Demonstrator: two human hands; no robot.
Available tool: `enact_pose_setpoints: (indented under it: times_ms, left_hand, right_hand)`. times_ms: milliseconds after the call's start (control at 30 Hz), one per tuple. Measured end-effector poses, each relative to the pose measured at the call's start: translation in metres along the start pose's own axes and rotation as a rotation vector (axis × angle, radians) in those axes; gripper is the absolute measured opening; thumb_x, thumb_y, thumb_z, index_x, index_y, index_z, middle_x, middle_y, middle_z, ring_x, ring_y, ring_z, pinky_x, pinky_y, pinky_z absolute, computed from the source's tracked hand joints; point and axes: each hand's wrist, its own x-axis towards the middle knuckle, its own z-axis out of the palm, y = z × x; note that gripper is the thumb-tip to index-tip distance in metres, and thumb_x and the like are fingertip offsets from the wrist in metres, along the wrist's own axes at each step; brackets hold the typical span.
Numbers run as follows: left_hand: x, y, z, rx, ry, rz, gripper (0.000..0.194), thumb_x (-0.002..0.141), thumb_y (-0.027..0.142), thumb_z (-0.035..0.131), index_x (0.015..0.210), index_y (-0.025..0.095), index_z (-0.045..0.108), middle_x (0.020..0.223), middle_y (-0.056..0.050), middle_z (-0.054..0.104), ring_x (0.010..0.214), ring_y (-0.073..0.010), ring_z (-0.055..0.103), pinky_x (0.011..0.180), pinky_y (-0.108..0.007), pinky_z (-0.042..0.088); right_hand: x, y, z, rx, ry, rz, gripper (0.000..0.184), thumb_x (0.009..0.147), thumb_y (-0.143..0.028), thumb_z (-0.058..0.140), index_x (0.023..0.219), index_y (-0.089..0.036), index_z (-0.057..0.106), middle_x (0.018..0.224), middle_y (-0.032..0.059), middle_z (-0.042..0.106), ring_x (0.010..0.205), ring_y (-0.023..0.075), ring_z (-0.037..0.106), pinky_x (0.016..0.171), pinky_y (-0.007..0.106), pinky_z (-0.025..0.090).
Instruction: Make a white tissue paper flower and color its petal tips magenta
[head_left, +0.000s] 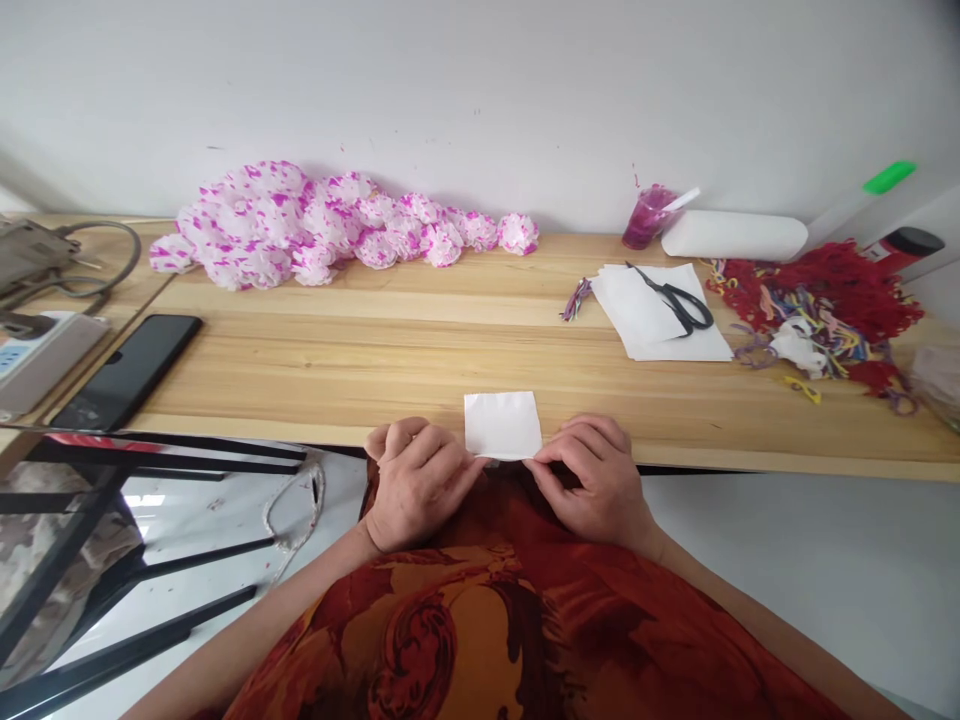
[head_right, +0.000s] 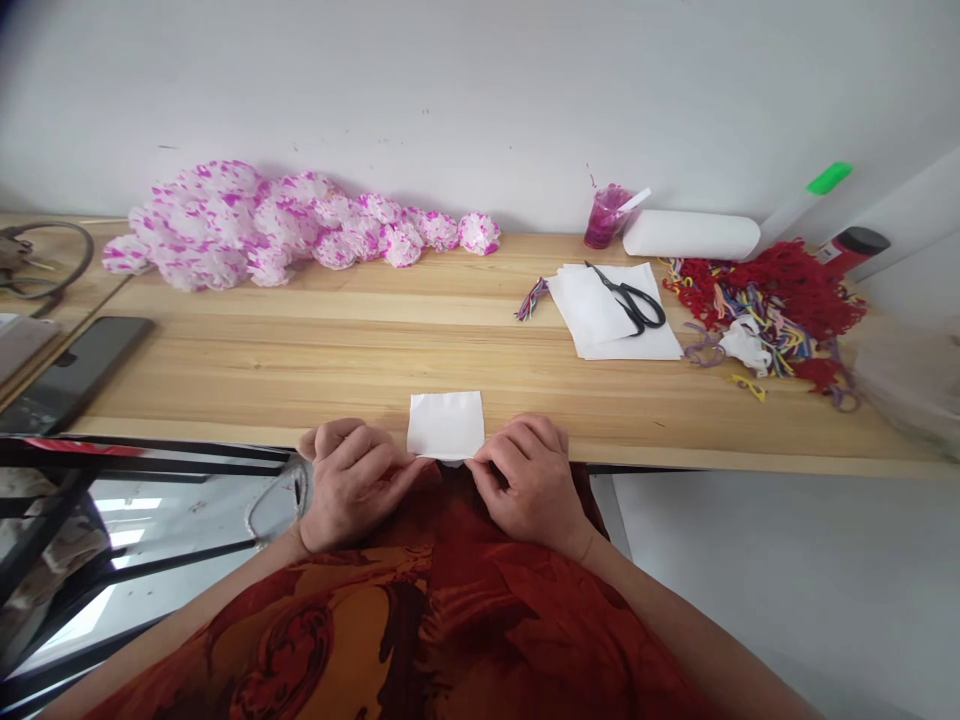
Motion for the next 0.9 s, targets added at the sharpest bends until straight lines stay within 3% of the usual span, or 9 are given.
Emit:
enact_pose_setpoints:
  times_ms: [100,267,900]
  left_hand:
    - [-0.0005,0.0008,0.0017,-0.052,0.028,-0.020,0.008,0.077,0.027,0.078,0.079,0.028,0.071,0.068,0.001,0.062,0.078,-0.0189,0.052,0.075,-0.036,0.036]
    - [-0.0004,0.0010,0.0008,-0.060,0.058,0.020,0.017,0.077,0.026,0.078,0.089,0.036,0.073,0.071,0.003,0.066,0.085,-0.0198,0.053,0.078,-0.038,0.032]
    - [-0.0018,-0.0024,-0.0047,-0.023,0.018,0.101,0.027,0.080,0.024,0.076,0.102,0.037,0.069,0.077,0.005,0.069,0.083,-0.0189,0.054,0.078,-0.034,0.041]
  right_hand:
    - [0.0005,0.0001,0.0000,0.007,0.010,-0.011,0.010,0.080,-0.018,0.073,0.074,-0.023,0.065,0.072,0.0005,0.066,0.085,0.0204,0.058,0.081,0.036,0.042]
    - [-0.0011,0.0018,0.0012,0.006,0.020,-0.037,0.009,0.080,-0.017,0.073,0.077,-0.025,0.069,0.075,-0.0005,0.068,0.088,0.0202,0.059,0.083,0.036,0.042]
    - [-0.0044,0.0040,0.0054,0.023,0.081,-0.064,0.012,0.077,-0.018,0.078,0.077,-0.023,0.067,0.075,-0.0019,0.070,0.091,0.0208,0.060,0.086,0.038,0.044]
